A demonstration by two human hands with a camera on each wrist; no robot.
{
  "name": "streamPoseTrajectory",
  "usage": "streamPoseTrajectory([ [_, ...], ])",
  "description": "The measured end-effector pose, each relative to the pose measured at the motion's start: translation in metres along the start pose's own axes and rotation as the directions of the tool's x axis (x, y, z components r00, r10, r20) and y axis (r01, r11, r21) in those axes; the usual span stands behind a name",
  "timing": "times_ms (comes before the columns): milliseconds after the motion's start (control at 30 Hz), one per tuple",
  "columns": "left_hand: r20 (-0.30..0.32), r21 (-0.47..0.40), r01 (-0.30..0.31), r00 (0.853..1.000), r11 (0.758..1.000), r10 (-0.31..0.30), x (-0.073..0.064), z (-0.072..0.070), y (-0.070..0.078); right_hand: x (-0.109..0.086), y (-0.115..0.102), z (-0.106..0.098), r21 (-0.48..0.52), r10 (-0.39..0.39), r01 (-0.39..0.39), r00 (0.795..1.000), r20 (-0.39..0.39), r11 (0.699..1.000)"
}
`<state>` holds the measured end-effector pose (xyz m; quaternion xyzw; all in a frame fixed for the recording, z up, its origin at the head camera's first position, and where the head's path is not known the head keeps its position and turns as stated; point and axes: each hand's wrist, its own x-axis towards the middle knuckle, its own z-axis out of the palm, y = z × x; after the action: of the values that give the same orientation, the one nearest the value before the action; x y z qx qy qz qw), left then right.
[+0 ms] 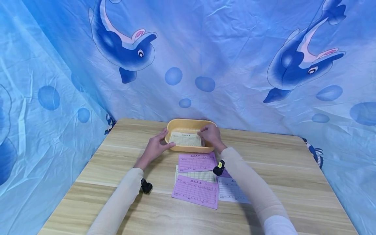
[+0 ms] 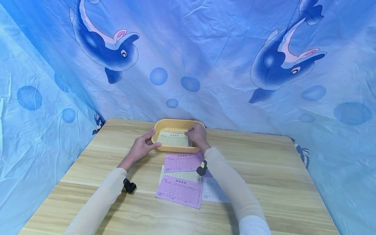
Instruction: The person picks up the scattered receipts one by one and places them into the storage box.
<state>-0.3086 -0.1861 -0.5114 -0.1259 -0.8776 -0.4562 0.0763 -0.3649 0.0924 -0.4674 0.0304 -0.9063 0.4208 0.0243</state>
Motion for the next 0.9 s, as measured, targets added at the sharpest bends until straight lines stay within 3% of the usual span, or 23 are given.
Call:
streamPoseTrajectory([
  [333, -0.003, 0.009, -0.01, 1.0, 1.0, 0.01, -0.001, 0.0, 0.0, -0.011, -0.003, -0.033, 0.113, -0.013, 0.004, 0.997, 0.077, 0.994],
  [533, -0.002, 0.007, -0.013, 1.0, 1.0, 0.013, -0.001, 0.001, -0.001, -0.03, -0.005, -0.063, 0.179, -0.091, 0.068, 0.988, 0.126, 0.982],
  [900, -0.002, -0.015, -0.013, 1.0, 1.0, 0.013, -0.002, 0.0, 0.0, -0.075, 0.018, -0.094, 0.137, -0.214, 0.205, 0.976, 0.05, 0.969],
])
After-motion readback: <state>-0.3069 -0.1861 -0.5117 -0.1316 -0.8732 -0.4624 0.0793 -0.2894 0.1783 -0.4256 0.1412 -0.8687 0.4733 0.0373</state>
